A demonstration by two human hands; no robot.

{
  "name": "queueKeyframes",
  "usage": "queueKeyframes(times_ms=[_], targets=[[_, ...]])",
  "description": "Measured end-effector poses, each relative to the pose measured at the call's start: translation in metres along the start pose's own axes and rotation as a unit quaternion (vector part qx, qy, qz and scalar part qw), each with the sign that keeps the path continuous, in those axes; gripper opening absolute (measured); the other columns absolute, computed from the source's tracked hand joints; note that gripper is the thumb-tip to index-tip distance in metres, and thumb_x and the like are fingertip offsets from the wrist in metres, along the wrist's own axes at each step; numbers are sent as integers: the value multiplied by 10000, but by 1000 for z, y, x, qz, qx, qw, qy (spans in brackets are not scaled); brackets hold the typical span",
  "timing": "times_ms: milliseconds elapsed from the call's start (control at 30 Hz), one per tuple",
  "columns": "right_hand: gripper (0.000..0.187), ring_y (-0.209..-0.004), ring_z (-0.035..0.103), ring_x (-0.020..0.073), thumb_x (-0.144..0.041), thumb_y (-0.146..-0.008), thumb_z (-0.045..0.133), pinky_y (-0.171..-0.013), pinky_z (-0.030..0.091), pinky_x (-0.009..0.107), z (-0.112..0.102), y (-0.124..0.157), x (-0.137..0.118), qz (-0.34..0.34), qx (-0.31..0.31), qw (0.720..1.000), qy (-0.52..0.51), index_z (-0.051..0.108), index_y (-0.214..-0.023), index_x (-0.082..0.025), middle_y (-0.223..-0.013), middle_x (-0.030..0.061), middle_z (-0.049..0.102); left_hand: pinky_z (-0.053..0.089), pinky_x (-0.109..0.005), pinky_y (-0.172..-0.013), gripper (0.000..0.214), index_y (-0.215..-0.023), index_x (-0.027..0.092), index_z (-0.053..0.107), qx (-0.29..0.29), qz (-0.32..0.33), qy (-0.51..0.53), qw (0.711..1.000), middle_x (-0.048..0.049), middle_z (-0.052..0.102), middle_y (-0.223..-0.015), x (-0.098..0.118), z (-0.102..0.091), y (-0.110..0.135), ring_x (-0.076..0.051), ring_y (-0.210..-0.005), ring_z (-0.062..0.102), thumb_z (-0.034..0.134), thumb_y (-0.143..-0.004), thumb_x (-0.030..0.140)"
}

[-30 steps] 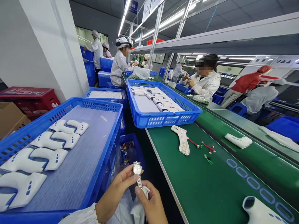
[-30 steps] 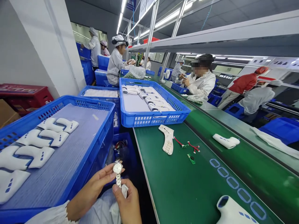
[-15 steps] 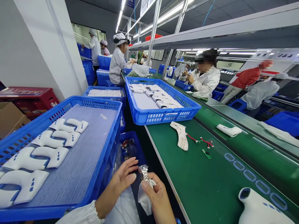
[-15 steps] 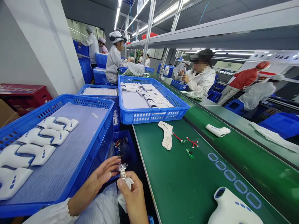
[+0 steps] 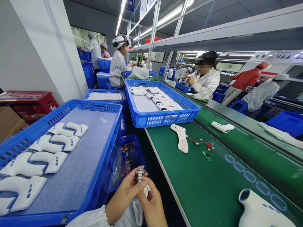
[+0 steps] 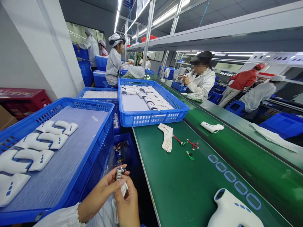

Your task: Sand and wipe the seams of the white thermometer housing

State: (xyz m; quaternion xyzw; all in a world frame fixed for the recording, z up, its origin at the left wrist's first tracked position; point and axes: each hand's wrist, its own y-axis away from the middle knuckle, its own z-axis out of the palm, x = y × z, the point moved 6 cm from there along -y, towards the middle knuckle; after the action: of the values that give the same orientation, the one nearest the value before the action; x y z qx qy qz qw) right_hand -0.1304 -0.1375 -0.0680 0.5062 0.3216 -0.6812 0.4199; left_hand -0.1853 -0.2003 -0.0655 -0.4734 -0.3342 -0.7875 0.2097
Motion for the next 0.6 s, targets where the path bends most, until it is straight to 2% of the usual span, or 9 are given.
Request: queueKeyframes(times_ms=[100, 200, 333, 467, 533, 600], targets=[[368, -983, 551, 230, -384, -775, 570, -866, 443, 328, -4, 3, 1, -48, 49, 991, 111, 569, -1092, -196, -1058, 87, 601, 356, -285, -902, 448, -1139, 185, 478, 8, -5, 19, 1000, -63, 566, -1090, -3, -4, -3, -169, -1009, 493, 625, -728, 287], [355, -1013, 537, 222, -295, -780, 549, -897, 423, 323, -6, 7, -4, -70, 43, 972, 220, 559, -1125, -209, -1100, 87, 584, 376, -274, -850, 379, -1072, 164, 524, -1, -20, 42, 999, -62, 579, -1044, -5, -3, -6, -152, -936, 503, 629, -728, 284], [380, -964, 558, 204, -291, -775, 546, -851, 453, 287, -20, 8, -19, -25, 44, 979, 196, 532, -1141, -186, -1090, 78, 587, 383, -284, -839, 278, -982, 156, 550, -8, -1, 54, 999, -52, 589, -963, 1, -2, -7, -156, -910, 515, 619, -741, 275], [394, -826, 578, 170, -296, -782, 503, -742, 480, 250, -36, 7, -30, 59, 62, 986, 140, 493, -1161, -188, -1031, 53, 589, 354, -324, -907, 337, -1090, 165, 507, 23, -12, 85, 996, -72, 576, -1036, 6, -12, -1, -181, -989, 509, 578, -777, 267], [361, -787, 566, 154, -304, -791, 478, -728, 470, 238, -38, 5, -36, 57, 78, 985, 143, 510, -1133, -194, -1023, 44, 580, 362, -326, -895, 356, -1127, 175, 501, -22, -22, 126, 992, -72, 580, -1037, 10, -13, 4, -177, -971, 519, 563, -786, 254], [332, -715, 554, 141, -339, -809, 457, -692, 467, 227, -35, 1, -41, 36, 91, 983, 156, 525, -1094, -184, -916, 35, 595, 386, -322, -848, 381, -1130, 176, 518, -93, -25, 156, 983, -74, 589, -1012, 14, -12, 12, -179, -927, 534, 586, -764, 255]])
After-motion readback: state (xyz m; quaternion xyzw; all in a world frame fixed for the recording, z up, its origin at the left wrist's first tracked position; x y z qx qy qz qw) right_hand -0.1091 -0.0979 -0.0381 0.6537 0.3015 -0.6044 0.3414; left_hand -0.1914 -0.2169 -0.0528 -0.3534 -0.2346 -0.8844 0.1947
